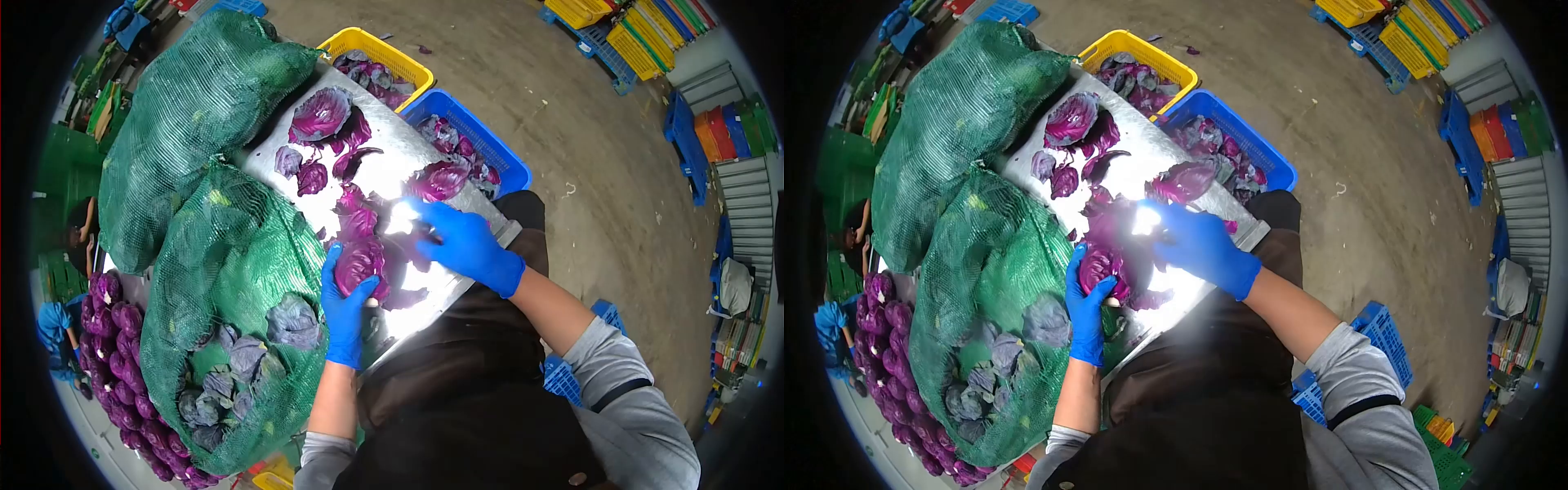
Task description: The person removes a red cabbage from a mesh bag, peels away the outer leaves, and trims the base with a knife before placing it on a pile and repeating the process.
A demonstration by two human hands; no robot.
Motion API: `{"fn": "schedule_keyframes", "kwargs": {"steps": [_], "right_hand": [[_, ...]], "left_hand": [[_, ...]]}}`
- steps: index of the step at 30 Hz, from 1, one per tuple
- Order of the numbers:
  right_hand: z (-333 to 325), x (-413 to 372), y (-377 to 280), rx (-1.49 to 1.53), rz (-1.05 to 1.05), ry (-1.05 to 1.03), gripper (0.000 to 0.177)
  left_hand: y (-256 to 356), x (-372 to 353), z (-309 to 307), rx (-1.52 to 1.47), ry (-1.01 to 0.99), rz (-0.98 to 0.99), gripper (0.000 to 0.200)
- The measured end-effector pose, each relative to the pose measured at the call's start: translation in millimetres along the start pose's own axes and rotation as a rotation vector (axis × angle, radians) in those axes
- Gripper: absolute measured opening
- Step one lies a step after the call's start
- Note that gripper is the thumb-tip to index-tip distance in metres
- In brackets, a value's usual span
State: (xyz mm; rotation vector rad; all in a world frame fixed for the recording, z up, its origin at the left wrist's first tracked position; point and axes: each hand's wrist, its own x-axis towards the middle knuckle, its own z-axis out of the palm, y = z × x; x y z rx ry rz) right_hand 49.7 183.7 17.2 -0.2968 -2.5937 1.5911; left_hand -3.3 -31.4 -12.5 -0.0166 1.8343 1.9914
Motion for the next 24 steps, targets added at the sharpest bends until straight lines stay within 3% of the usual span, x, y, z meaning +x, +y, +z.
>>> {"fn": "schedule_keyframes", "kwargs": {"steps": [1,3,8,11,13,15,17,19,21,24], "right_hand": [[6,2,-1,0.003,0.003,0.004,0.051],[17,7,1,0.088,-0.213,-0.275,0.052],[36,20,24,0.073,-0.39,-0.239,0.039],[23,31,14,-0.076,-0.472,-0.265,0.033],[13,39,8,-0.286,-0.488,-0.405,0.03],[15,40,15,-0.167,-0.459,-0.368,0.029],[20,40,25,-0.048,-0.438,-0.337,0.028],[27,34,30,0.254,-0.426,-0.136,0.029],[4,28,5,0.123,-0.365,-0.169,0.032],[-1,23,17,-0.013,-0.399,-0.101,0.031]], "left_hand": [[4,1,2,-0.01,-0.029,-0.034,0.072],[-7,12,-7,-0.011,-0.055,-0.052,0.072],[-1,23,-13,0.107,-0.085,-0.041,0.073],[7,23,-7,0.119,-0.129,-0.032,0.071],[-2,28,-13,0.109,-0.133,-0.036,0.068],[-6,31,-18,0.1,-0.128,-0.035,0.066],[-8,31,-18,-0.13,-0.143,-0.228,0.058],[-15,26,-10,-0.239,-0.117,-0.281,0.049],[-22,23,-6,-0.502,-0.032,-0.467,0.049],[-1,16,8,-0.588,0.005,-0.557,0.051]]}}
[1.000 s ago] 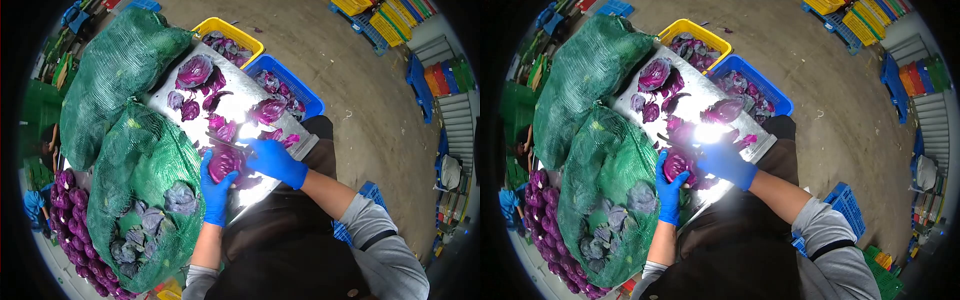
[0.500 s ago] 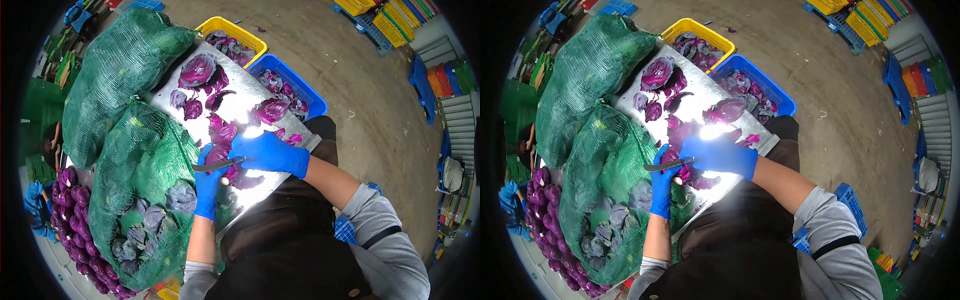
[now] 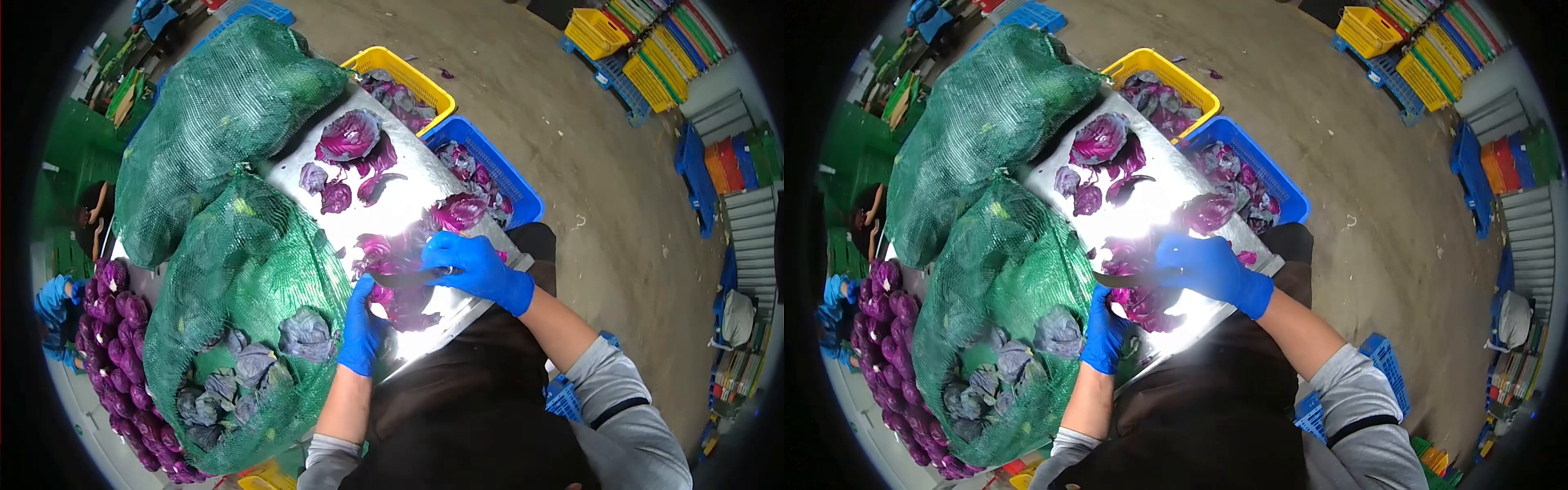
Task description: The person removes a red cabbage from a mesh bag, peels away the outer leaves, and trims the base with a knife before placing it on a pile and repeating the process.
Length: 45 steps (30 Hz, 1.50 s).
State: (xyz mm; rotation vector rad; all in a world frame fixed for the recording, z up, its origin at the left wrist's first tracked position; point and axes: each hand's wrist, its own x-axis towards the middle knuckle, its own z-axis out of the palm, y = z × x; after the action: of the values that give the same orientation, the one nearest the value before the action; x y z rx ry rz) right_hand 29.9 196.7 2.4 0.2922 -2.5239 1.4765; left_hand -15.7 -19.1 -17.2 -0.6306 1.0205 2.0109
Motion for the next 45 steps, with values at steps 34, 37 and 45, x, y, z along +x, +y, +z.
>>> {"fn": "schedule_keyframes", "kwargs": {"steps": [34,37,45], "right_hand": [[8,31,-30,-0.091,-0.107,-0.067,0.042],[-5,17,-21,-0.148,0.034,-0.255,0.038],[-17,-3,-14,0.178,0.337,-0.031,0.03]], "left_hand": [[14,-7,-34,-0.446,-0.356,0.039,0.064],[13,-12,-33,-0.455,-0.299,0.017,0.063],[18,-16,-16,-0.422,-0.15,0.042,0.058]]}}
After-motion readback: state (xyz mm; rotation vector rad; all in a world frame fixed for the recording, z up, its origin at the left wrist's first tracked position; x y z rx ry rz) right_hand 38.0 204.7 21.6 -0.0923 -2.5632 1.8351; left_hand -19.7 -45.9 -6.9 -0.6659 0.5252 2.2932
